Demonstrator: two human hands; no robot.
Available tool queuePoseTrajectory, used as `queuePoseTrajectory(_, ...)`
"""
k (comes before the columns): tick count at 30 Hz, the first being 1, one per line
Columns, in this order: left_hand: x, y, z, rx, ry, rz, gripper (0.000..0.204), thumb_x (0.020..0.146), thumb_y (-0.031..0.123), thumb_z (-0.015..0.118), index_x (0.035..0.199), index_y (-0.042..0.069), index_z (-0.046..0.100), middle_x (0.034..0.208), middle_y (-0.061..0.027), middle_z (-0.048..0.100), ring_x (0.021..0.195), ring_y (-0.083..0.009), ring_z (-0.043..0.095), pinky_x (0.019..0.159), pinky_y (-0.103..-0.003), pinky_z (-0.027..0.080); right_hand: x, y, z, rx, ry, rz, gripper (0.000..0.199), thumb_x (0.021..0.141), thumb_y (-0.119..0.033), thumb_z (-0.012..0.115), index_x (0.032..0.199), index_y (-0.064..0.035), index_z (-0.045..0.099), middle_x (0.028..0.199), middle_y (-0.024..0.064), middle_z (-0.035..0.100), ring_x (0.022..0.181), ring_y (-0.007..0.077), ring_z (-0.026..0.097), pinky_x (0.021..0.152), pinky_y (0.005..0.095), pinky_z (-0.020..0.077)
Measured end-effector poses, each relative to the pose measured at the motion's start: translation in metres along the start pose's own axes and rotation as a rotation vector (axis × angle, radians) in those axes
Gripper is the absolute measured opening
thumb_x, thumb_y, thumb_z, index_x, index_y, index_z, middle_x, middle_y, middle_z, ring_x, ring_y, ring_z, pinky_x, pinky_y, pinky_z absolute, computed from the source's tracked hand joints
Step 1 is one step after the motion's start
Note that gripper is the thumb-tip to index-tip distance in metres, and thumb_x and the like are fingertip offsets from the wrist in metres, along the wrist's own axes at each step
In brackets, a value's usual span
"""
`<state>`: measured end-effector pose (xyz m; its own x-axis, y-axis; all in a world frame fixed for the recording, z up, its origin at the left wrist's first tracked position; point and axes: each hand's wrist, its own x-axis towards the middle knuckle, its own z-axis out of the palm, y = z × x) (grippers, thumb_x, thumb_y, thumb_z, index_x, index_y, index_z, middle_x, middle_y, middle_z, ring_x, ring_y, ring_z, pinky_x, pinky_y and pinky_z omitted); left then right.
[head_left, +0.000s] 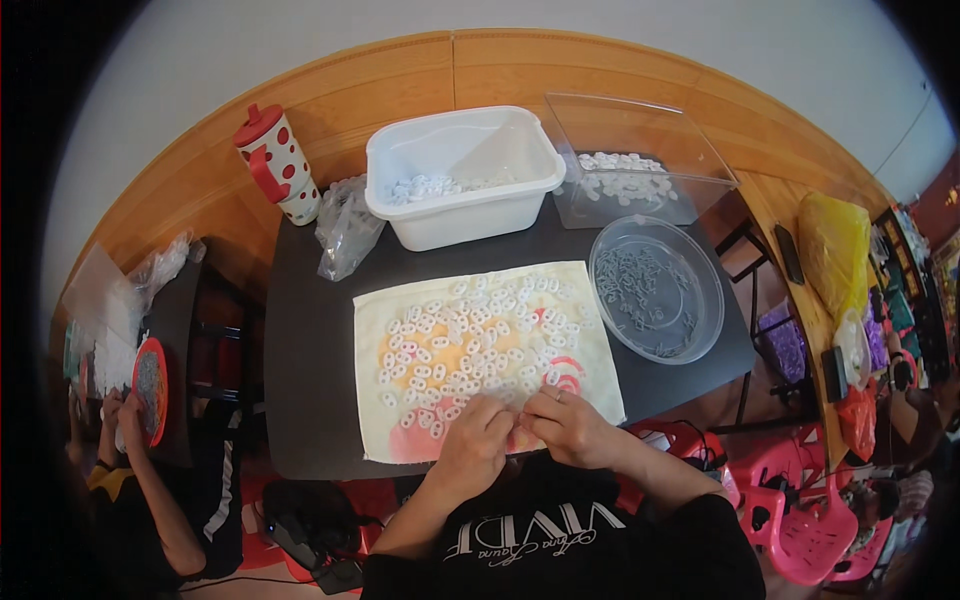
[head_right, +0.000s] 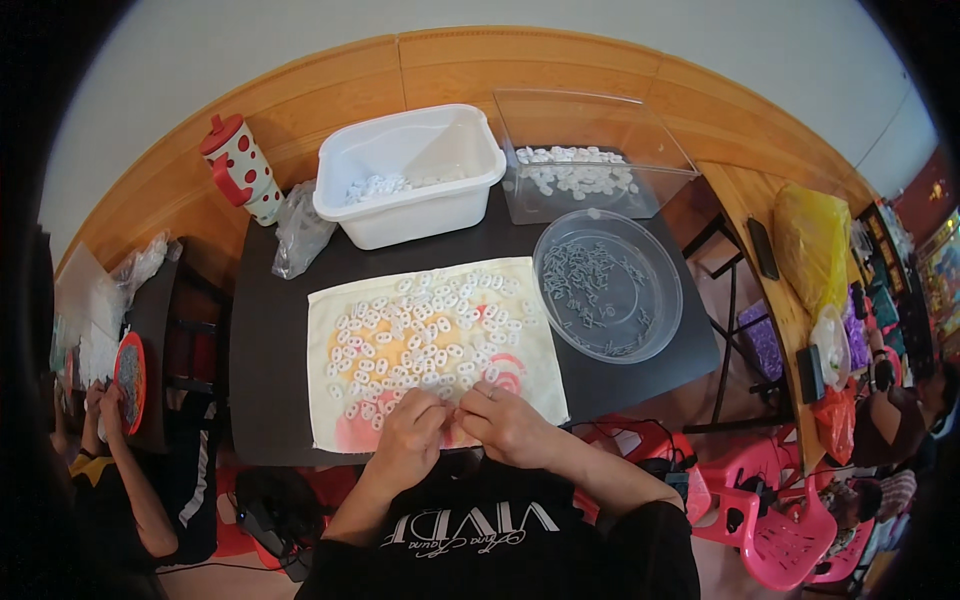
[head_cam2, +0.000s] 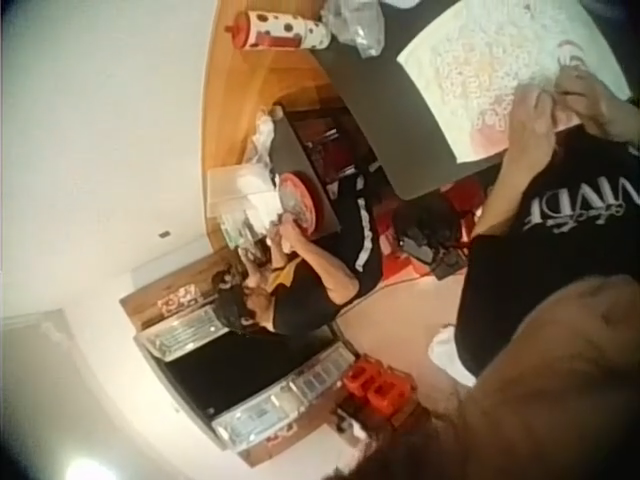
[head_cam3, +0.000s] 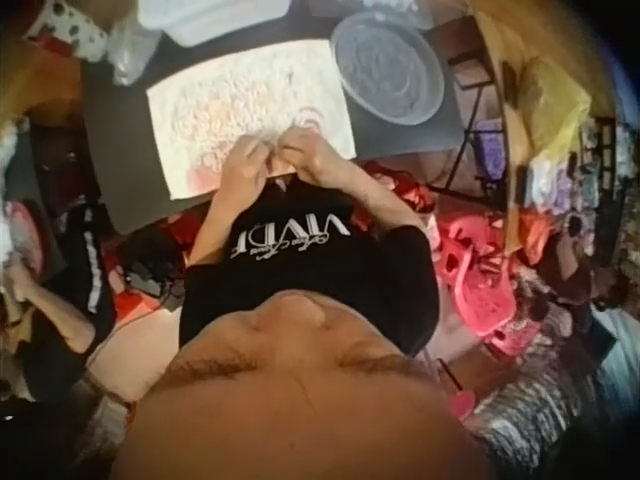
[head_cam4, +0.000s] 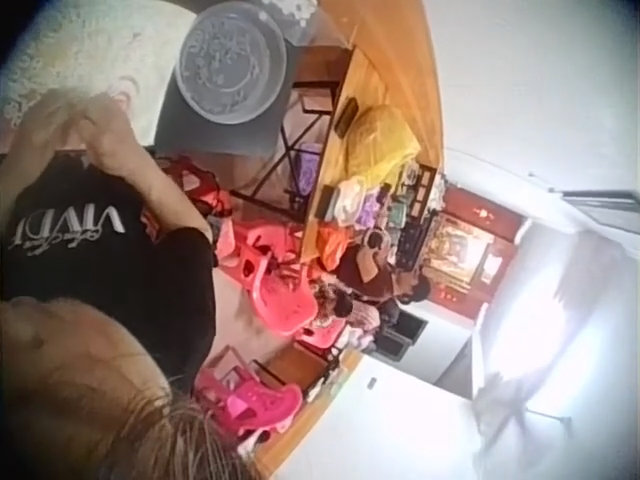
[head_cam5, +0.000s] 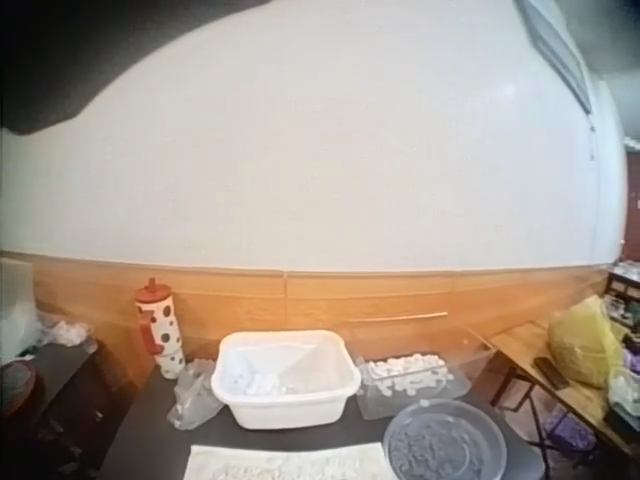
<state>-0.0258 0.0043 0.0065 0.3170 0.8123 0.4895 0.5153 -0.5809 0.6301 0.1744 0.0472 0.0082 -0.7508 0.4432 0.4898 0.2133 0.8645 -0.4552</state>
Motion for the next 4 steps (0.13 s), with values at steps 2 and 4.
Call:
queuePoseTrajectory(2,-0.0009,-0.0014,-0.0001,0.002,-0.016,-0.003,0.02,0.067,-0.01,0.062,0.086,-0.004,0.06,0.086,-0.0162,0.056,0.08,-0.0356,0.057,0.067,-0.043,0.048,0.0011,0.0001,0.0006,0.031,0.012,-0.029,0.037,0.059,0.005,0.063,0.096,0.0081,0.062,0.092,0.0152,0.055,0.08,0.0322,0.055,0.071,0.0396,0.0464)
queuePoseTrajectory(4,-0.0008,-0.0031,0.0002,0.007,-0.048,0.011,0.023,0.068,-0.008,0.063,0.09,-0.003,0.06,0.09,-0.0171,0.057,0.081,-0.0363,0.057,0.068,-0.042,0.048,-0.0017,0.003,0.0025,0.033,-0.007,-0.015,0.041,0.058,0.003,0.065,0.098,0.0059,0.063,0.092,0.0149,0.055,0.08,0.0327,0.055,0.073,0.0392,0.0465)
